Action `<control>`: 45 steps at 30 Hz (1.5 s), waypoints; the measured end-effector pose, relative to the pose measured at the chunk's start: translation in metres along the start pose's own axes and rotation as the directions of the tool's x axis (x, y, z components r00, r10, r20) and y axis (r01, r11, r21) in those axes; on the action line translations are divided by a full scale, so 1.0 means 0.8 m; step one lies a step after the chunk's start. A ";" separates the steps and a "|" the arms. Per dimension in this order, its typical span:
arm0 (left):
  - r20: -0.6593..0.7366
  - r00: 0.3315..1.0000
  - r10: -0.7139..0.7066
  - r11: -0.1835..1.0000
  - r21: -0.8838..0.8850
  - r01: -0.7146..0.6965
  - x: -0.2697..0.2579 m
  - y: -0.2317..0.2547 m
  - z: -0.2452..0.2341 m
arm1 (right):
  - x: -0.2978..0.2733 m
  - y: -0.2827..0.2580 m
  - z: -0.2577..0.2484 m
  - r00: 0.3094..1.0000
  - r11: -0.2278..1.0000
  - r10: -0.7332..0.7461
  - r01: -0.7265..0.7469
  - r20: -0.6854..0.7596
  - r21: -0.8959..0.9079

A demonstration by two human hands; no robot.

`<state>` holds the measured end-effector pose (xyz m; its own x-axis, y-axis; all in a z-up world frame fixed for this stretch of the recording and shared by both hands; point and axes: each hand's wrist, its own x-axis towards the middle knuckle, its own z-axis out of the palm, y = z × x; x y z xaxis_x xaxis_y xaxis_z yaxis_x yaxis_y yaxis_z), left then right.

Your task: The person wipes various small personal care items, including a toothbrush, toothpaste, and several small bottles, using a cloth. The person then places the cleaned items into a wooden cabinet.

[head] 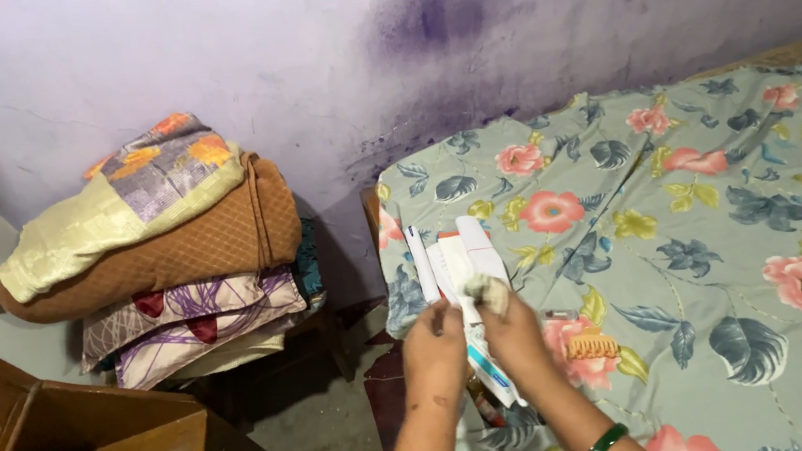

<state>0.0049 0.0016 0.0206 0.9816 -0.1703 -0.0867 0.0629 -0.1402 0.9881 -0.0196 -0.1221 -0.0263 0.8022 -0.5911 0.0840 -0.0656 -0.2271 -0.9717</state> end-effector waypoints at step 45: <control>-0.699 0.537 0.472 0.860 0.499 -0.105 -0.165 0.156 -0.658 | -0.292 -0.343 0.371 0.410 0.828 -0.546 0.394 0.731 0.399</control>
<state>-0.0221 0.5197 0.2222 0.6832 0.5243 0.5083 -0.1394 -0.5896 0.7956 -0.0126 0.3081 0.1548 0.7980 0.4475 0.4036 0.4979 -0.1124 -0.8599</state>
